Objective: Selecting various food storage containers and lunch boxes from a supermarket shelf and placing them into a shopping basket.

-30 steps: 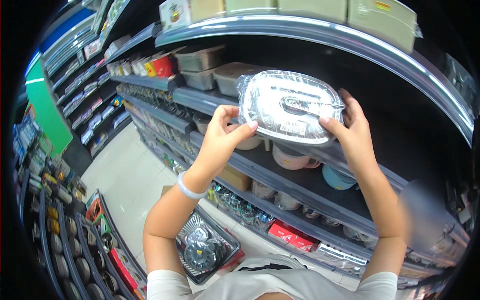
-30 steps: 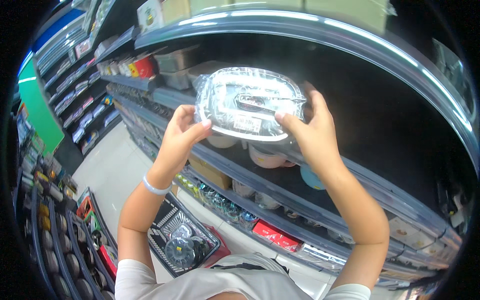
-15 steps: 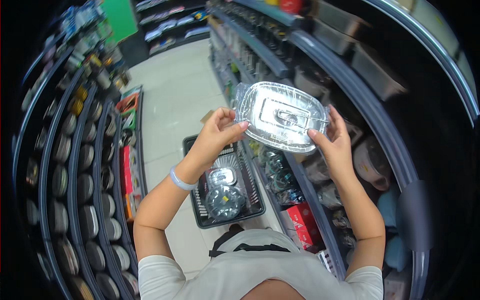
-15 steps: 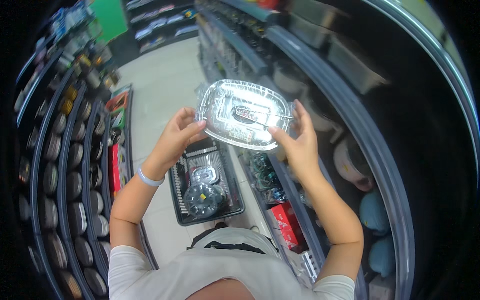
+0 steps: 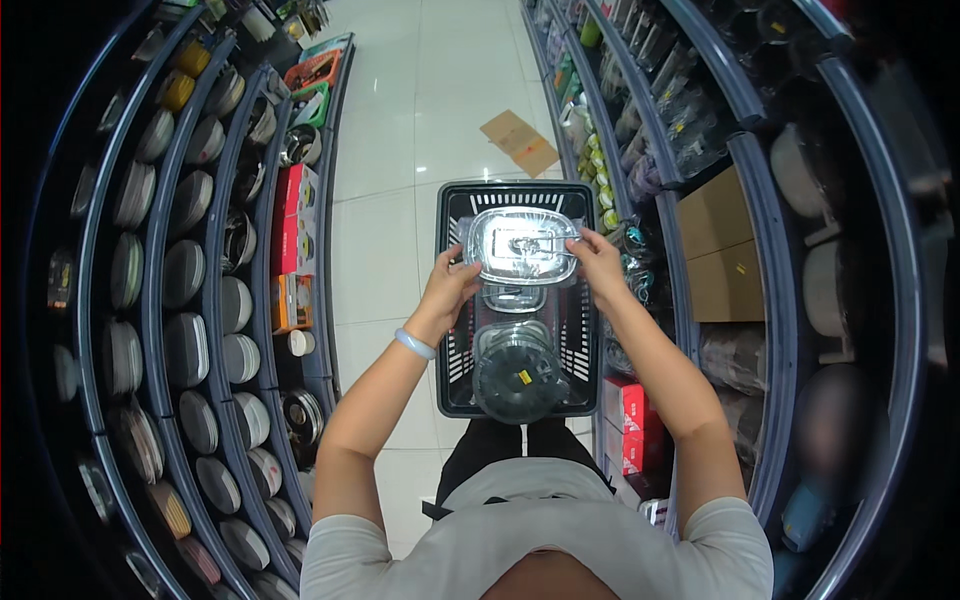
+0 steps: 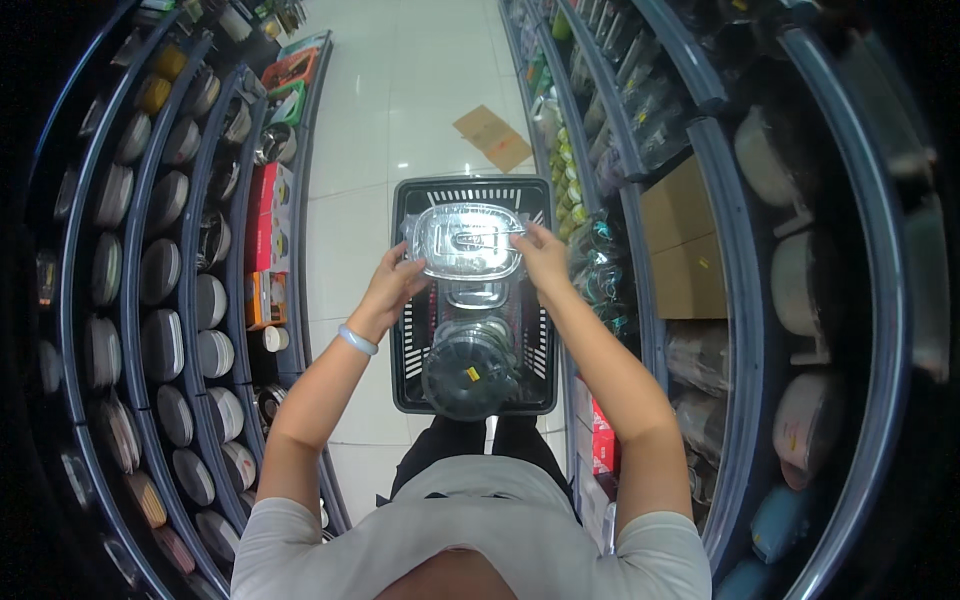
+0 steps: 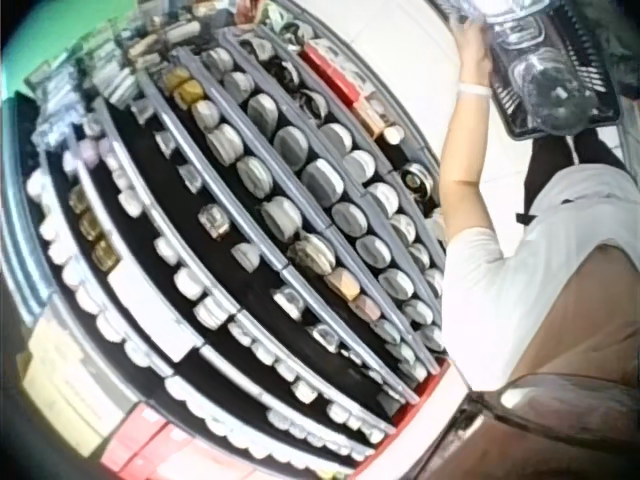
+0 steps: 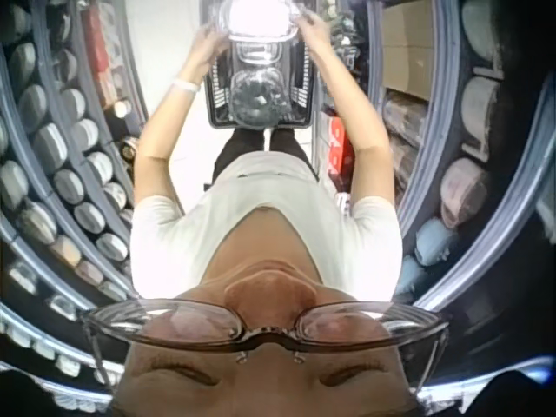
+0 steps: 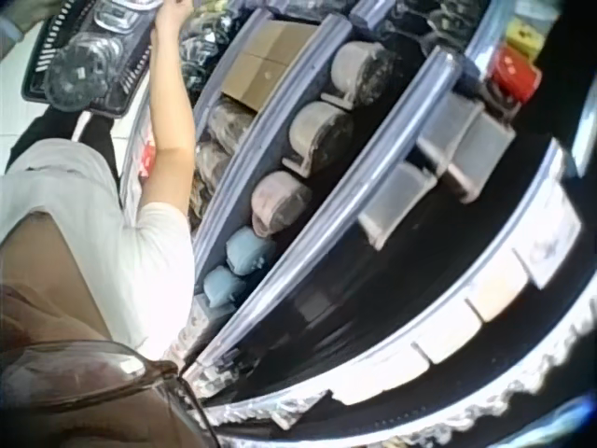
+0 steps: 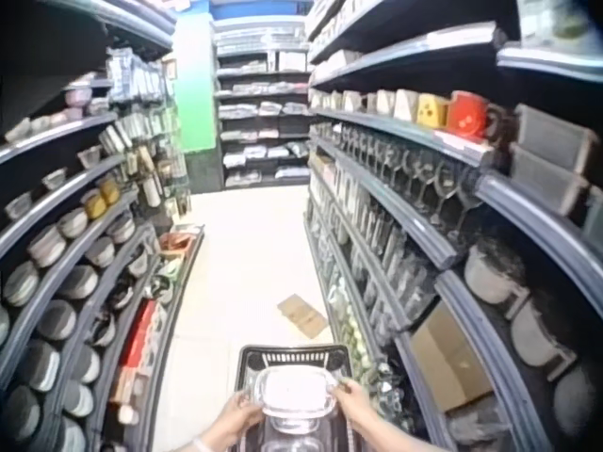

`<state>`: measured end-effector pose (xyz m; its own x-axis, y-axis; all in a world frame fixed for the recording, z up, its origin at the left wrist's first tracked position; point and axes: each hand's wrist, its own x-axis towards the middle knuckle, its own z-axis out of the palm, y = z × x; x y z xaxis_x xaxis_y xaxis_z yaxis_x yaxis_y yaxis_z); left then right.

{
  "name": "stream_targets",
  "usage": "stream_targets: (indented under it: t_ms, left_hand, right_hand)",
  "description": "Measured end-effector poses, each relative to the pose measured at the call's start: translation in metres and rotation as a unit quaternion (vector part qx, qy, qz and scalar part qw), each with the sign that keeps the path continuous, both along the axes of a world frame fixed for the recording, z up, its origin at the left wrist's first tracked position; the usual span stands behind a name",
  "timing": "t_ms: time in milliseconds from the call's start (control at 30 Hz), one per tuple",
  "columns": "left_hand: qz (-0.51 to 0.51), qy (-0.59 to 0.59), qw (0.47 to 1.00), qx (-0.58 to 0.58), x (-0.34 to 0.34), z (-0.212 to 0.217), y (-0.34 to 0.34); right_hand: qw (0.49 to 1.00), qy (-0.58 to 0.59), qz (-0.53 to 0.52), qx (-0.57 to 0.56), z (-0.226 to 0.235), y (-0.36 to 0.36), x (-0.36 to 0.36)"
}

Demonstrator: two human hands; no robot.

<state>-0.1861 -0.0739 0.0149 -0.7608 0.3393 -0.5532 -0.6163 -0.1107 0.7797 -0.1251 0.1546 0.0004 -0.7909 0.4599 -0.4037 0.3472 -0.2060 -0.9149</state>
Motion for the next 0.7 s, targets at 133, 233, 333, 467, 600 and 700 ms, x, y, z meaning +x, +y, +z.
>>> stream_targets:
  t_ms: [133,233,333,467,600,700]
  left_hand:
    - [-0.009,-0.063,0.998,-0.004,-0.010,-0.089,0.000]
    - [-0.033,-0.090,0.991,-0.093,-0.011,-0.126,0.009]
    - [-0.058,-0.091,0.983,-0.147,-0.010,-0.167,0.015]
    - [-0.059,-0.082,0.976,-0.192,-0.007,-0.220,0.021]
    - [-0.038,-0.071,0.981,-0.176,-0.003,-0.268,0.006]
    - [-0.031,-0.076,0.977,-0.198,0.005,-0.266,0.023]
  right_hand:
    - [1.000,-0.016,-0.011,0.023,-0.119,-0.004,-0.010]
    - [0.998,-0.050,-0.018,0.039,-0.168,-0.007,-0.006]
    - [0.987,-0.117,-0.005,0.110,-0.202,-0.007,0.002]
    - [0.973,-0.165,0.000,0.162,-0.230,-0.011,0.006]
    - [0.972,-0.148,0.013,0.180,-0.254,-0.019,0.004]
    - [0.985,-0.141,-0.001,0.100,-0.261,-0.012,0.018]
